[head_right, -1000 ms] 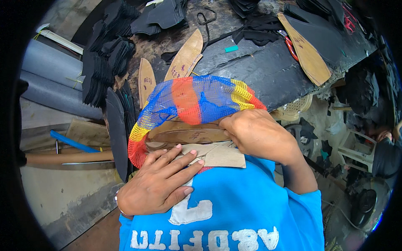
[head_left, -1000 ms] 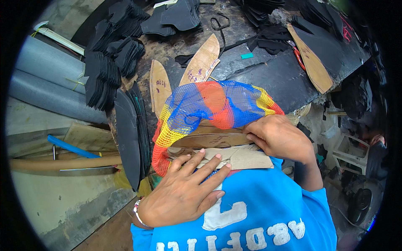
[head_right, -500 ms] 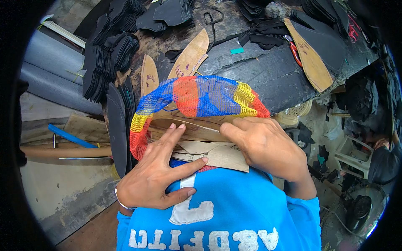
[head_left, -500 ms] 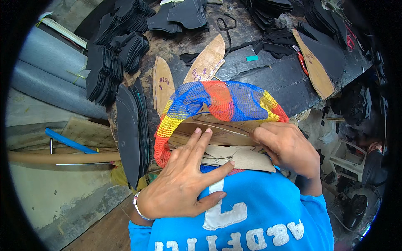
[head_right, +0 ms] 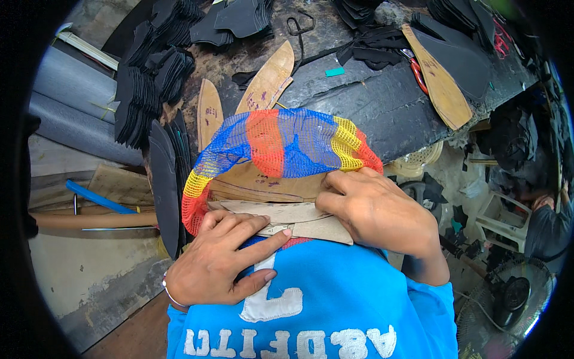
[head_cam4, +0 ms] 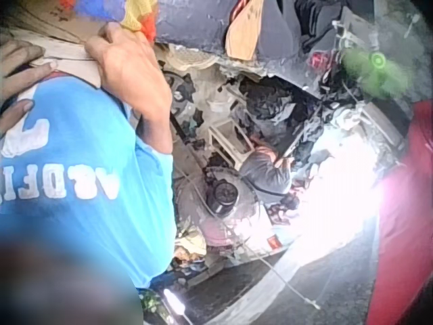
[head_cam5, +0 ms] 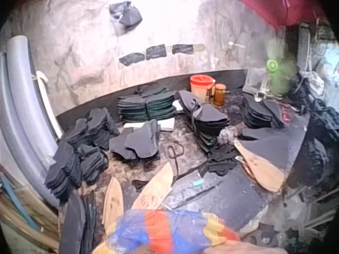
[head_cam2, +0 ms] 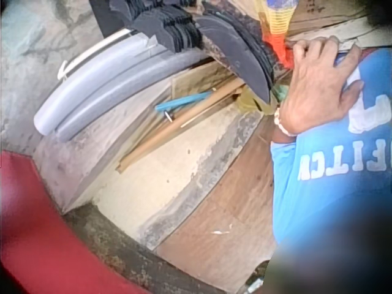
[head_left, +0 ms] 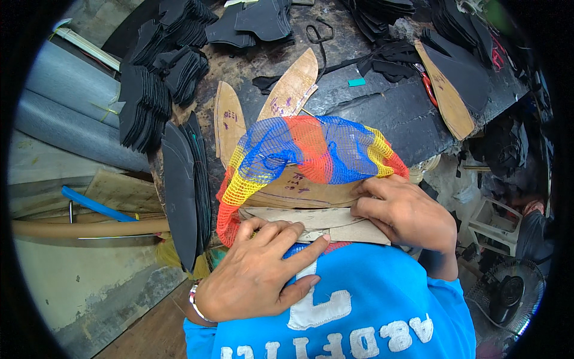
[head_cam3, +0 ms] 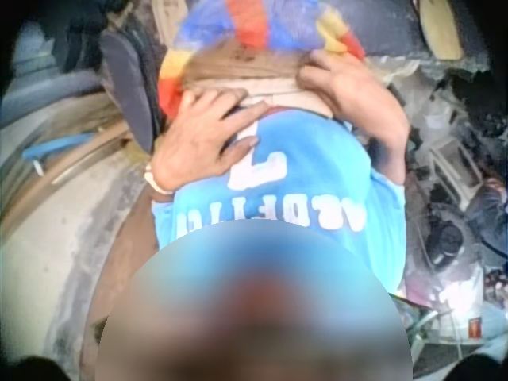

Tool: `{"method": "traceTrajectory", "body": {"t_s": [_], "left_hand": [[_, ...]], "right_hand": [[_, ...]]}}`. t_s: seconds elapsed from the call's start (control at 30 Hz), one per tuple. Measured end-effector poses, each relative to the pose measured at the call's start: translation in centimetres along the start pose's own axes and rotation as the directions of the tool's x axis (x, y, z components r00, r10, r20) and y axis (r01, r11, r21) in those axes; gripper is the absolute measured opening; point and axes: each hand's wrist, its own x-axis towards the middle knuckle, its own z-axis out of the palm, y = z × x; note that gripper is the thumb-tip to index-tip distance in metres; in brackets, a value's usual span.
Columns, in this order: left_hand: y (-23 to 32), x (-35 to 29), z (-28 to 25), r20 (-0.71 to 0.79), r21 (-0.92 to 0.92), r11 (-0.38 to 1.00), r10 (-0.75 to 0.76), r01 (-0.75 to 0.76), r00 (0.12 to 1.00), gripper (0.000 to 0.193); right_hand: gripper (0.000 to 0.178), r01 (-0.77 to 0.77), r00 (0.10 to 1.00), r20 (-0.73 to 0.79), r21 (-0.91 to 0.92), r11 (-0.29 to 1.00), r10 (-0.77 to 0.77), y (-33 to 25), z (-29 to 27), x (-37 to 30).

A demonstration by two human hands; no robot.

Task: The person places a cardboard template on a stack of black rubber shoe parts and uses a pencil to trace the outline. They repeat this process for several parts, moving the template and aligning it before marking each piece.

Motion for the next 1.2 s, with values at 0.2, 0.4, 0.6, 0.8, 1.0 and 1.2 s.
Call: {"method": "traceTrajectory", "body": {"t_s": [0.2,0.4,0.6,0.8,1.0,1.2], "left_hand": [[-0.2,-0.1,0.0,0.012,-0.008,1.0,0.0,0.0,1.0,0.052],[-0.3,-0.2,0.2,0.01,-0.022,1.0,0.002,-0.002,1.0,0.052],[-0.3,-0.3,0.3,-0.03,-0.008,1.0,-0.009,0.009,1.0,0.056],[-0.4,-0.1,-0.2,-0.027,0.018,1.0,0.002,-0.001,1.0,0.054],[-0.6,-0.2,0.1,-0.184,0.034,0.999,0.006,0.001,0.983,0.049],[-1.6,-1.1,0.5,-0.312,0.031,1.0,0.005,0.005,0.95,0.045]], "right_hand": [[0.025,-0.122,0.974,-0.193,-0.014,0.992,0.117,0.9,1.1,1.5],[0.024,-0.155,0.964,-0.237,-0.122,0.98,0.123,1.0,1.8,2.4],[0.022,-0.045,0.979,-0.204,-0.197,0.979,0.004,0.5,1.4,2.7],[0.026,0.219,0.896,-0.411,0.079,0.972,-0.169,-0.4,-2.8,-0.7],[0.02,0.163,0.498,-0.74,0.592,0.789,0.453,4.8,-5.3,-2.0],[0.047,-0.61,0.507,-0.745,0.044,0.791,0.433,11.9,-3.8,1.2]]}}
